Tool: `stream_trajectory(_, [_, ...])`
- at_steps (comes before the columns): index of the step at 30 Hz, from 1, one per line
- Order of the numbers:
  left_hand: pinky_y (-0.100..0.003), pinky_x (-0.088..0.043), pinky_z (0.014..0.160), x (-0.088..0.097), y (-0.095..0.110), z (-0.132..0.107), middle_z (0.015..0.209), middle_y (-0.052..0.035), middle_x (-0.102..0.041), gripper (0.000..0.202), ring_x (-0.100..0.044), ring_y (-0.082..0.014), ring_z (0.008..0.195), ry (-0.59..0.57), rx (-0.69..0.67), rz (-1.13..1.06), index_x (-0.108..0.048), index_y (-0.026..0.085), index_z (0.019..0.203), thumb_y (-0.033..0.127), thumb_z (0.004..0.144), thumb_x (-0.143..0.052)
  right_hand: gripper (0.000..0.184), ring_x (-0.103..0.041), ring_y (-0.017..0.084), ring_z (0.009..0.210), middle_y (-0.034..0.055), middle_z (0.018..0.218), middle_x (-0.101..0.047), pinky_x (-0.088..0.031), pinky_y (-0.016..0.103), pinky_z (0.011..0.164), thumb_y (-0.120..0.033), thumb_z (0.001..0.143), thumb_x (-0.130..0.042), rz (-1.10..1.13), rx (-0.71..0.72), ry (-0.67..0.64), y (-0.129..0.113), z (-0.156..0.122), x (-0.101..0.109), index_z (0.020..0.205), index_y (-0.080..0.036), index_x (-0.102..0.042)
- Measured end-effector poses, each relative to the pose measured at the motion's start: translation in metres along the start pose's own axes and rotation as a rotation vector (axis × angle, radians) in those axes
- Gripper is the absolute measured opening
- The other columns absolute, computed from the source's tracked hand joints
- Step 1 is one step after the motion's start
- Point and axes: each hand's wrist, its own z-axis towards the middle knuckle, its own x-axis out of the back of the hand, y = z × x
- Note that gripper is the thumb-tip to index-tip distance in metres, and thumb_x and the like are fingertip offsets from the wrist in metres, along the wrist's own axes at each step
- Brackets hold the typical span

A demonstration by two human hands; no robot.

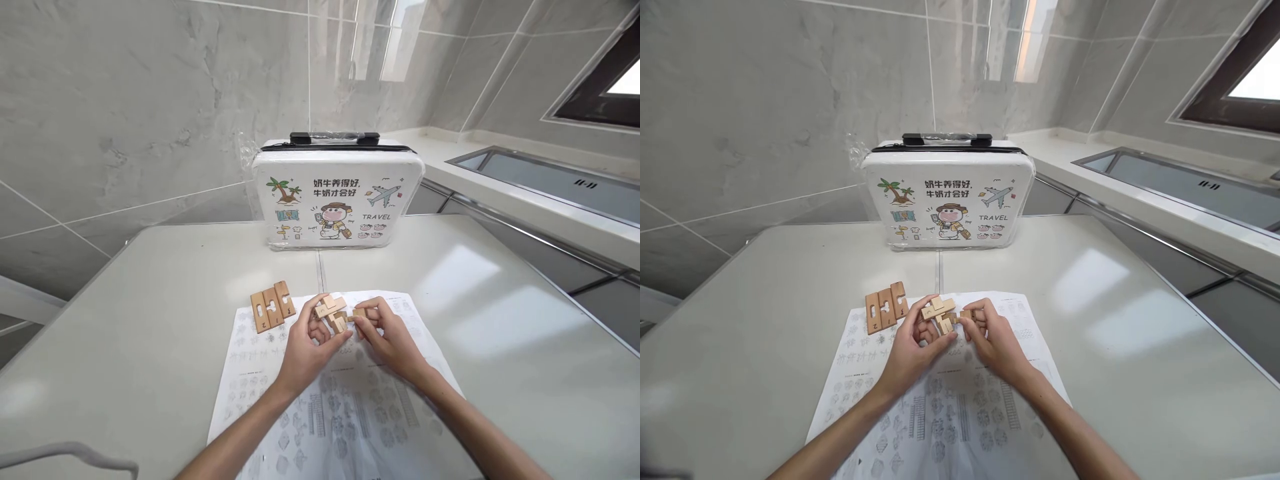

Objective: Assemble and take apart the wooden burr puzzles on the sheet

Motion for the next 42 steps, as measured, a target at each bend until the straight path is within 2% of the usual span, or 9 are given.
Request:
stream_trajectory(5, [-0.024,-0.042,0.058,0.0016,0.0033,-0.0005,0.067,0.0069,-0.048,0.084,-0.044,-0.0126,0.059,-0.065,-0.014,0.021,-0.053,0.022,0.149,0.052,0.079,-0.089,0.020,-0.053,0.019,0.062,0.0001,0.073,-0.062,-0.043,0.031,0.060,-0.044,0.099,-0.068,-0.139,0.091,0.111,0.0001,-0.0019,0.0008,0.098,-0.025,-0.064])
stream_trajectory(11, [-0.025,-0.038,0.056,0.0006,0.0048,-0.0023,0.069,0.0062,-0.050,0.080,-0.041,-0.0128,0.059,-0.104,-0.061,0.058,-0.059,0.024,0.145,0.053,0.078,-0.090,0.017,-0.055,0.021,0.065,0.0037,0.080,-0.068,-0.045,0.033,0.061,-0.043,0.098,-0.072,-0.125,0.092,0.111,-0.0029,-0.0021,0.0005,0.100,-0.027,-0.071])
stream_trajectory(16, [-0.026,-0.044,0.059,0.0001,0.0044,-0.0028,0.095,-0.0017,-0.064,0.073,-0.045,-0.0127,0.064,-0.085,-0.124,0.112,-0.065,0.026,0.139,0.053,0.077,-0.091,0.017,-0.055,0.020,0.064,0.0034,0.079,-0.069,-0.046,0.033,0.063,-0.043,0.099,-0.071,-0.143,0.111,0.093,-0.0008,-0.0021,0.0017,0.104,-0.027,-0.074])
stream_trajectory(19, [-0.026,-0.046,0.058,0.0001,0.0030,-0.0023,0.116,-0.0053,-0.062,0.069,-0.050,-0.0137,0.070,-0.074,-0.150,0.133,-0.067,0.031,0.138,0.051,0.076,-0.091,0.018,-0.055,0.020,0.064,0.0039,0.078,-0.069,-0.046,0.033,0.062,-0.043,0.101,-0.069,-0.151,0.138,0.083,-0.0010,-0.0027,0.0023,0.104,-0.026,-0.074])
stream_trajectory(28, [-0.028,-0.051,0.062,-0.0012,-0.0028,-0.0001,0.122,-0.0068,-0.065,0.065,-0.057,-0.0162,0.077,-0.115,-0.165,0.164,-0.067,0.031,0.135,0.044,0.077,-0.092,0.018,-0.057,0.022,0.066,0.0053,0.080,-0.070,-0.046,0.034,0.062,-0.044,0.099,-0.070,-0.107,0.162,0.027,-0.0058,-0.0057,-0.0005,0.101,-0.027,-0.074])
stream_trajectory(34, [-0.030,-0.056,0.069,0.0000,-0.0014,0.0003,0.119,-0.0080,-0.070,0.072,-0.064,-0.0179,0.081,-0.113,-0.112,0.046,-0.067,0.027,0.135,0.047,0.072,-0.096,0.032,-0.052,0.020,0.059,-0.0023,0.065,-0.056,-0.043,0.033,0.062,-0.050,0.110,-0.046,0.003,0.054,0.015,-0.0074,-0.0008,0.0009,0.119,-0.026,-0.066])
stream_trajectory(36, [-0.031,-0.057,0.074,0.0008,-0.0016,0.0005,0.119,-0.0091,-0.071,0.079,-0.067,-0.0181,0.083,-0.126,-0.061,-0.047,-0.063,0.026,0.140,0.046,0.072,-0.096,0.034,-0.053,0.020,0.062,-0.0018,0.067,-0.057,-0.044,0.033,0.065,-0.051,0.110,-0.045,-0.013,0.023,-0.032,-0.0064,0.0011,0.0013,0.122,-0.026,-0.065])
stream_trajectory(40, [-0.032,-0.059,0.082,0.0024,-0.0026,0.0000,0.122,-0.0119,-0.072,0.088,-0.069,-0.0181,0.087,-0.184,0.024,-0.183,-0.055,0.023,0.148,0.044,0.073,-0.097,0.035,-0.055,0.020,0.067,0.0007,0.077,-0.062,-0.043,0.033,0.067,-0.056,0.108,-0.050,-0.015,0.002,-0.096,-0.0047,0.0030,0.0024,0.117,-0.025,-0.064])
stream_trajectory(42, [-0.033,-0.058,0.085,0.0029,-0.0018,-0.0007,0.121,-0.0112,-0.071,0.088,-0.069,-0.0196,0.092,-0.213,0.021,-0.188,-0.054,0.023,0.149,0.043,0.074,-0.096,0.036,-0.051,0.019,0.063,-0.0010,0.072,-0.058,-0.040,0.032,0.064,-0.058,0.109,-0.049,0.015,-0.013,-0.131,-0.0057,0.0031,0.0038,0.103,-0.024,-0.063])
